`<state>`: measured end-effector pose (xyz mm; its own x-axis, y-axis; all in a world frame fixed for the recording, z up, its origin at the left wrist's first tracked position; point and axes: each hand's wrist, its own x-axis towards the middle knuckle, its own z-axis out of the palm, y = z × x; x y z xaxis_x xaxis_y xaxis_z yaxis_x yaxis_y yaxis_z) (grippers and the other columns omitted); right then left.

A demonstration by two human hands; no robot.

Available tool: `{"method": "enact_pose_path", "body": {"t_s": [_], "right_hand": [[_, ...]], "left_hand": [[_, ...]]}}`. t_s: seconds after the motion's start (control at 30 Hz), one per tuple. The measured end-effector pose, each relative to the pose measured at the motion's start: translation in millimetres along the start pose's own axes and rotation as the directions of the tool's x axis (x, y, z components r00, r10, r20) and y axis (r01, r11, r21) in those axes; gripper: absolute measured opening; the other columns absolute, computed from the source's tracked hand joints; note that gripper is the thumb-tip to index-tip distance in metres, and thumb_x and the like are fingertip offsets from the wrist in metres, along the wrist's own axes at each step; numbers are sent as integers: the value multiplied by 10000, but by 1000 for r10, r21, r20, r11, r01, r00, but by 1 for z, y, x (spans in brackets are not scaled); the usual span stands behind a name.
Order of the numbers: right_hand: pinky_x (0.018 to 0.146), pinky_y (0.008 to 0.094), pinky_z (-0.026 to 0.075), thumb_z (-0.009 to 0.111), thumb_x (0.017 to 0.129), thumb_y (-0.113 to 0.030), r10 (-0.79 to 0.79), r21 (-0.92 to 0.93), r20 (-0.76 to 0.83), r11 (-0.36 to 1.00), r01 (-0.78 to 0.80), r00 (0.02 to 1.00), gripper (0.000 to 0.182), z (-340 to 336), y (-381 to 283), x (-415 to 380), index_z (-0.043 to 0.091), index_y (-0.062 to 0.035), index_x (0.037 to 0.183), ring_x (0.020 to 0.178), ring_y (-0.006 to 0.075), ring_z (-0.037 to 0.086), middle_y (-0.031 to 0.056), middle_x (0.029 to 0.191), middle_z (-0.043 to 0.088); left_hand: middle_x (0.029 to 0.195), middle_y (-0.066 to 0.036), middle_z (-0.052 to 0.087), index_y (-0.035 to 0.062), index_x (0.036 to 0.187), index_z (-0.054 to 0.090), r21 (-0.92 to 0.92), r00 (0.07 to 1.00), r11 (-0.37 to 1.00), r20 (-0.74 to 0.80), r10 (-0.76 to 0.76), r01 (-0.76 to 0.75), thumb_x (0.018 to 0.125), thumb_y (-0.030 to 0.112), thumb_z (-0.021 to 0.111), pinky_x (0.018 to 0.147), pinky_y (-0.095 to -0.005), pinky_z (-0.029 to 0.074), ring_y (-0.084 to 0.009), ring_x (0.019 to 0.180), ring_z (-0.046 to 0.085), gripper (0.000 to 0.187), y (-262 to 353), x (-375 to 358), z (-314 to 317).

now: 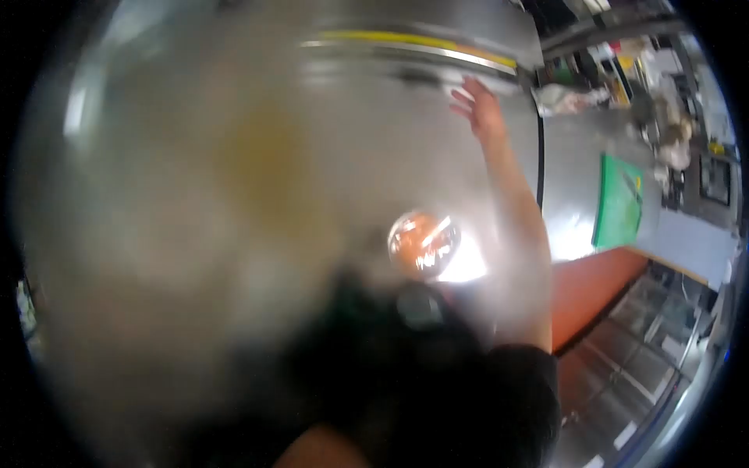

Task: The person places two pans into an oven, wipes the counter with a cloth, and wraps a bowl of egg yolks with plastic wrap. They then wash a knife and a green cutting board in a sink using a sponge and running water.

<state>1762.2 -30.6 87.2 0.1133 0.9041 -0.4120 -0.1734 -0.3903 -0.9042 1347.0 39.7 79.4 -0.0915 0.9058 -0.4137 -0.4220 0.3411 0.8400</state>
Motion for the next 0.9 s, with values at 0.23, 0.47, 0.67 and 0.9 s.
{"method": "enact_pose_path", "body": {"t_s": [0.23,0.47,0.67,0.9], "right_hand": [[678,277,451,421,897,-306,-90,-947,167,262,185,982,363,-113,56,-147,530,-41,1120,832,147,559,54,960,609],[684,325,507,538,788,-390,-24,34,425,999,10,905,653,-55,105,-300,339,35,1242,876,243,575,169,1108,495],[620,291,512,445,850,-211,291,-85,38,954,-287,956,360,-29,122,-299,447,86,1053,766,220,586,167,1034,507],[630,283,474,475,849,-152,25,-163,-195,985,-57,981,277,-59,102,-311,458,27,1060,731,185,570,120,922,558]], "left_hand": [[1216,-200,397,13,1314,167,-103,930,969,-274,-243,223,855,378,459,869,-442,410,-340,1062,474,655,5,38,-94],[815,-136,594,-21,883,586,503,892,805,-446,-69,313,786,274,563,732,-355,452,-262,852,568,310,-76,-11,-77],[1050,-175,555,28,1056,553,928,897,359,-70,437,-103,643,315,695,904,-381,349,-316,1044,473,523,-90,-212,5],[1285,-292,270,-14,1266,318,967,735,65,144,663,-247,651,467,664,970,-514,215,-432,1187,267,855,-176,-249,44]]}}
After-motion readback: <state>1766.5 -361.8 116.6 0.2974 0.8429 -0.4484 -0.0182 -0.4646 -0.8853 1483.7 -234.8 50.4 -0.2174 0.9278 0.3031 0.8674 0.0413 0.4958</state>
